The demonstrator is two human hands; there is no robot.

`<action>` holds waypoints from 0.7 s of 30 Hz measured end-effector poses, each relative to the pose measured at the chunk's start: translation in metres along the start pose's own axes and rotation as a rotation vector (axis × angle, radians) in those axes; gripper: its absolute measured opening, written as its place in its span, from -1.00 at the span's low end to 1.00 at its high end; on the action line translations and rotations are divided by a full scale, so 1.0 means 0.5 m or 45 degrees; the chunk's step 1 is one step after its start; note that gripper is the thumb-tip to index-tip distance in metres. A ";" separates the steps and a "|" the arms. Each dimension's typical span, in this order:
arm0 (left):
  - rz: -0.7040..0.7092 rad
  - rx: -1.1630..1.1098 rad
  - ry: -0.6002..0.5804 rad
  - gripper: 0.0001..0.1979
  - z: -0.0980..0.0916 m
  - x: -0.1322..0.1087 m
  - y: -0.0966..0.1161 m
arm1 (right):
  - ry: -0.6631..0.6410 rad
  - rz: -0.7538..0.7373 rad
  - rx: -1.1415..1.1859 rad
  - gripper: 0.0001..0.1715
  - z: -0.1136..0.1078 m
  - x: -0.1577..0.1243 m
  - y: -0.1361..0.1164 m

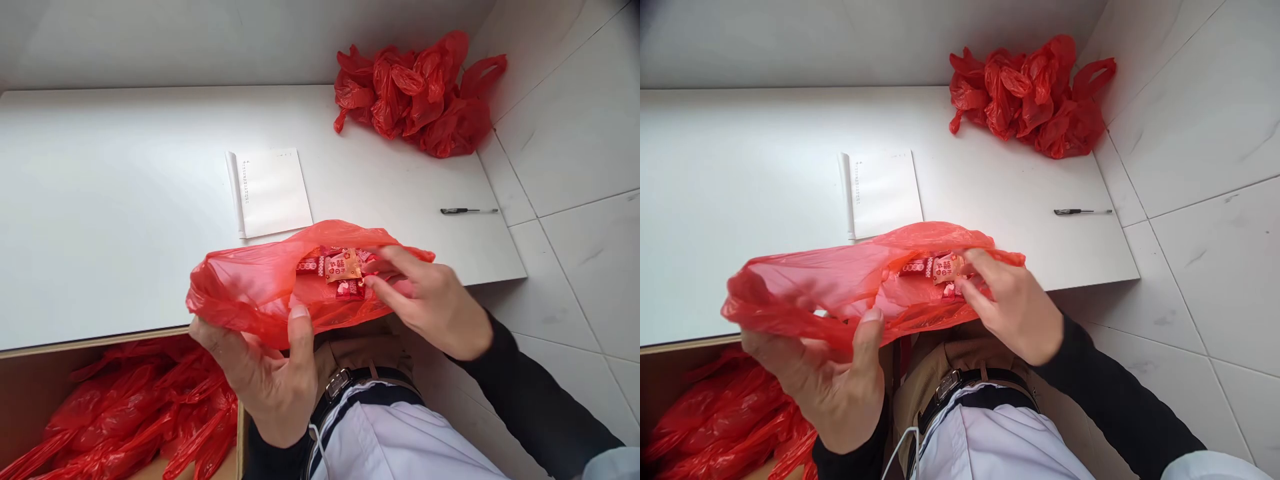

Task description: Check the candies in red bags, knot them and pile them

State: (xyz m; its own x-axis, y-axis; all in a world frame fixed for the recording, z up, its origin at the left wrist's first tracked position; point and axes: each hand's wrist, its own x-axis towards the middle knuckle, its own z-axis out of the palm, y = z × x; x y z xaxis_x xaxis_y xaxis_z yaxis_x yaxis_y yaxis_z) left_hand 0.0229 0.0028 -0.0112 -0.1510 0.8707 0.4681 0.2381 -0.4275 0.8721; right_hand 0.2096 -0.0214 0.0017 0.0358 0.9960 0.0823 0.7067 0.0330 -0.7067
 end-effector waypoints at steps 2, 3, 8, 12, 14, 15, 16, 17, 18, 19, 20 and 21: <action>-0.012 -0.057 0.022 -0.20 0.000 0.004 0.006 | 0.196 -0.145 -0.202 -0.61 -0.022 -0.016 -0.004; -0.004 -0.082 0.035 -0.27 0.000 0.006 0.007 | 0.266 -0.184 -0.308 -0.57 -0.030 -0.022 -0.001; 0.025 -0.171 0.124 -0.56 -0.003 0.018 0.007 | 0.291 -0.122 -0.680 -0.37 -0.037 -0.034 0.053; -0.070 -0.298 0.027 -0.60 -0.011 0.025 0.015 | 0.304 -0.095 -0.596 -0.63 -0.037 -0.034 0.079; -0.145 -0.368 0.017 -0.67 -0.017 0.026 0.023 | 0.381 -0.059 -0.547 -0.69 -0.043 -0.034 0.077; -0.197 -0.410 0.019 -0.72 -0.020 0.026 0.028 | 0.399 -0.026 -0.505 -0.71 -0.048 -0.034 0.074; -0.258 -0.462 0.014 -0.79 -0.024 0.026 0.032 | 0.397 0.019 -0.443 -0.72 -0.053 -0.034 0.071; -0.319 -0.522 -0.002 -0.84 -0.028 0.026 0.036 | 0.378 0.071 -0.364 -0.73 -0.058 -0.034 0.069; -0.373 -0.590 -0.019 -0.87 -0.031 0.027 0.040 | 0.350 0.124 -0.277 -0.73 -0.063 -0.033 0.067; -0.424 -0.656 -0.031 -0.88 -0.035 0.027 0.042 | 0.323 0.172 -0.198 -0.72 -0.068 -0.034 0.065; -0.472 -0.710 -0.038 -0.88 -0.039 0.027 0.044 | 0.306 0.206 -0.139 -0.69 -0.072 -0.035 0.064; -0.512 -0.747 -0.046 -0.87 -0.043 0.028 0.045 | 0.300 0.218 -0.106 -0.65 -0.074 -0.036 0.063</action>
State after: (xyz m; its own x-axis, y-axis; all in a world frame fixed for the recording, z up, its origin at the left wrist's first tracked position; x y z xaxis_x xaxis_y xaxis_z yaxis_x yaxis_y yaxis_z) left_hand 0.0056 0.0000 0.0180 -0.0842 0.9916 0.0978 -0.3869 -0.1230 0.9139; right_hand 0.2577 -0.0416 0.0039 0.3157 0.9393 0.1343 0.7314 -0.1507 -0.6650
